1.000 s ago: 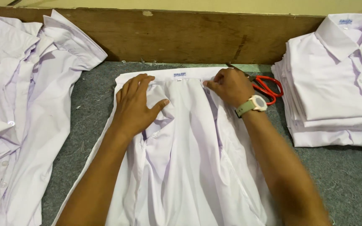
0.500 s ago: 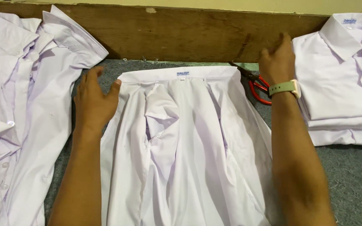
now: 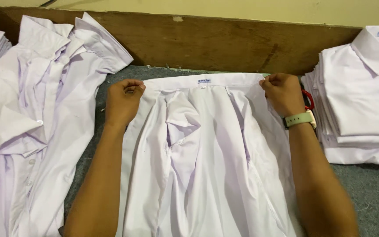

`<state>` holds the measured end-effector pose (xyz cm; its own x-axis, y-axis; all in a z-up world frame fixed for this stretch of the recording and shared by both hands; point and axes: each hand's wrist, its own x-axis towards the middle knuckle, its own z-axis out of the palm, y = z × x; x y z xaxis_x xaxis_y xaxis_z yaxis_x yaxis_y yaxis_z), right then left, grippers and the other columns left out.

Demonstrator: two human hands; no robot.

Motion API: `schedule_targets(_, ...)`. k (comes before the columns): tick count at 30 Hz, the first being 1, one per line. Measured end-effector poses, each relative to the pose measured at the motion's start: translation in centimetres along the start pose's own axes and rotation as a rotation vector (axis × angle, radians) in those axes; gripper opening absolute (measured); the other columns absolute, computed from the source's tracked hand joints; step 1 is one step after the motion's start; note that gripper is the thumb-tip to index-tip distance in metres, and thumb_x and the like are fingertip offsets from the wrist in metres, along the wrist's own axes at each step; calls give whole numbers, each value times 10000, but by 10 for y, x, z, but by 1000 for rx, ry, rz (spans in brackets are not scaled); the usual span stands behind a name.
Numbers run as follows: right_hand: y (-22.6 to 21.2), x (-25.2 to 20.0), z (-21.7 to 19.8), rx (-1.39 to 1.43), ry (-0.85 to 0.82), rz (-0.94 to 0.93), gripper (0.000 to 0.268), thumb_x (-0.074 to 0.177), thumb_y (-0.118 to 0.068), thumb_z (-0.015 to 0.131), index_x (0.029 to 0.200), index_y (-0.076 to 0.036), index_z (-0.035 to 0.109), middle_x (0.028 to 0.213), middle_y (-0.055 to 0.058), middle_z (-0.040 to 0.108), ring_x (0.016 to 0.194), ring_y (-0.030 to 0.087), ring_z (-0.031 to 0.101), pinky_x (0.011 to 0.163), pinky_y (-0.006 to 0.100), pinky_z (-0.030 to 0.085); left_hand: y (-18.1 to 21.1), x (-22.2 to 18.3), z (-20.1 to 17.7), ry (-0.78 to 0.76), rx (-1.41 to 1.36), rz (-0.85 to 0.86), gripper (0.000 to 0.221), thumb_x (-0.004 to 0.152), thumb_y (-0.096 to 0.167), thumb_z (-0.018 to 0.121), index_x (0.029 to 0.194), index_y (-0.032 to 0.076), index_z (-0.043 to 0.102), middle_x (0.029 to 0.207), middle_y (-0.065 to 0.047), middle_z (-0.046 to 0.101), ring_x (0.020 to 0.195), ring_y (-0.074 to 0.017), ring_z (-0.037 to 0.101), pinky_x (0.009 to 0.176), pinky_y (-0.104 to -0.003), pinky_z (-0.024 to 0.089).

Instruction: Trimming loose threads and folding a white collared shirt

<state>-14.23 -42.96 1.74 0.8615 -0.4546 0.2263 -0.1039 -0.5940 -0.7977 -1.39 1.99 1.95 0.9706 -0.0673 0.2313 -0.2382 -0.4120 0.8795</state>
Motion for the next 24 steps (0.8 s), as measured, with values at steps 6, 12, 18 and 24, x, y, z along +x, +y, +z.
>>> schedule_targets(6, -58, -23, -3, 288, -15, 70, 201, 929, -141, 702, 1015, 40, 722, 696, 119, 644, 632, 139, 658, 617, 263, 598, 18, -17, 17, 36, -418, -321, 255, 976, 258, 682, 1002, 5, 692, 779, -50, 678, 669, -126, 638, 597, -225, 498)
schedule_targets(12, -43, -24, 3, 160, -30, 72, 232, 915, -168, 736, 1025, 36, 748, 640, 157, 633, 586, 166, 650, 576, 279, 561, 7, -18, 21, -30, -246, -387, 418, 960, 420, 733, 1069, 16, 738, 790, -58, 681, 724, -167, 676, 642, -295, 523)
schedule_targets(18, -45, -19, 2, 82, 18, 76, 217, 929, -242, 733, 1021, -49, 769, 616, 74, 662, 539, 124, 668, 528, 233, 517, 41, -31, 18, 94, 5, 30, 265, 964, 261, 734, 1114, 43, 744, 938, -142, 760, 902, -242, 737, 742, -345, 526)
schedule_targets(24, -36, -7, 3, 69, 49, -67, 189, 910, -222, 777, 989, -51, 757, 765, 114, 674, 695, 163, 659, 639, 285, 516, 64, -45, 23, 237, 75, 361, 287, 926, 196, 764, 1140, 8, 725, 1275, -214, 516, 1184, -460, 537, 1050, -523, 418)
